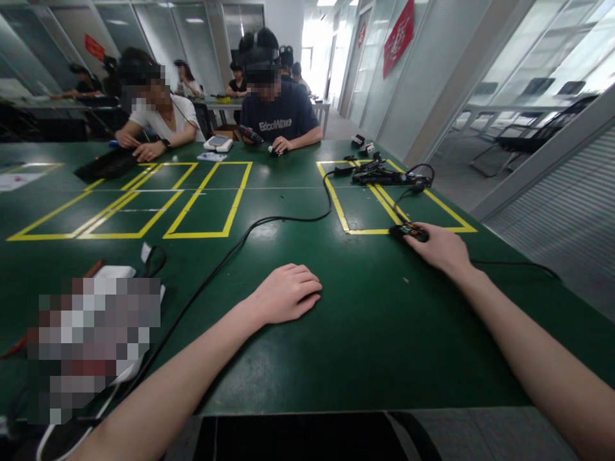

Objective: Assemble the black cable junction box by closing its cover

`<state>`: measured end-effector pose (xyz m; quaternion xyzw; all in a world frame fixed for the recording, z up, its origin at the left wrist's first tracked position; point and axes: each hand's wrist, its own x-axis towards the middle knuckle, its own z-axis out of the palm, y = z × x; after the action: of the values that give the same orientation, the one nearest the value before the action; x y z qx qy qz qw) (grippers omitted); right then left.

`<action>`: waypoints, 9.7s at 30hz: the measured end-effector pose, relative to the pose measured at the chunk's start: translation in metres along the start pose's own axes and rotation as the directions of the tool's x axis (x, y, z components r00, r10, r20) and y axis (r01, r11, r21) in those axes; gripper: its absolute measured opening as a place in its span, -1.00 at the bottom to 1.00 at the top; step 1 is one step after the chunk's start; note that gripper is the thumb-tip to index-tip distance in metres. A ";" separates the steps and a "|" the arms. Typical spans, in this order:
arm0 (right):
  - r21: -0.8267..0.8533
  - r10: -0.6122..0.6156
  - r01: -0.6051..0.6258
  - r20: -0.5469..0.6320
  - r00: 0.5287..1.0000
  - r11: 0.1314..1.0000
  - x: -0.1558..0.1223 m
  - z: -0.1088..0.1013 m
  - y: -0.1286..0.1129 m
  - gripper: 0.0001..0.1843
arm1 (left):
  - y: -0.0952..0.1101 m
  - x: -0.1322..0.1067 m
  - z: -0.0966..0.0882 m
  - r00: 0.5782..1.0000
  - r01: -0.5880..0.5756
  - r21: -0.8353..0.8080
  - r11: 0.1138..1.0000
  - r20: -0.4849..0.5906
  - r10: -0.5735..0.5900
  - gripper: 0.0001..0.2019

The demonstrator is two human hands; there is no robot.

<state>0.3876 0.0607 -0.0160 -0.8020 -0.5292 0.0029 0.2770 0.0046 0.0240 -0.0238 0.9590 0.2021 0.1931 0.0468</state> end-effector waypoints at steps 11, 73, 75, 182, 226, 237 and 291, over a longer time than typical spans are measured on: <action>0.526 -0.872 0.698 0.244 0.424 0.486 -0.116 0.035 -0.102 -0.65 | 0.000 -0.004 -0.018 0.991 0.012 -0.035 0.999 -0.133 -0.016 -0.48; 0.625 -0.948 0.720 0.117 0.295 0.301 -0.107 0.047 -0.109 -0.20 | -0.013 -0.002 -0.034 0.882 0.435 0.007 0.900 0.199 -0.428 -0.89; 0.576 -0.954 0.774 0.039 0.297 0.264 -0.106 0.045 -0.113 -0.36 | -0.014 -0.002 -0.034 0.881 0.435 0.008 0.900 0.201 -0.427 -0.89; 0.398 -0.791 0.689 0.206 0.576 0.606 -0.106 0.041 -0.104 -0.76 | -0.036 -0.009 -0.019 0.780 0.577 -0.537 0.616 0.138 -0.610 -0.79; 0.501 -0.898 0.753 0.138 0.417 0.427 -0.120 0.029 -0.109 -0.77 | -0.011 -0.006 -0.031 0.921 0.382 -0.307 0.872 0.205 -0.331 -0.54; 0.331 -0.944 0.884 0.132 0.304 0.331 -0.117 0.031 -0.114 -0.73 | 0.000 0.003 -0.019 0.953 0.245 0.033 0.969 0.177 -0.247 -0.69; 0.737 -0.752 0.422 0.173 0.636 0.527 -0.100 0.006 -0.098 -0.66 | 0.005 0.001 -0.024 0.949 -0.007 0.209 0.978 -0.308 0.073 -0.64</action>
<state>0.2584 0.0066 -0.0060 -0.3937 -0.7912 0.2800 0.3751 -0.0022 0.0205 -0.0005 0.9197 0.2062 0.3219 -0.0891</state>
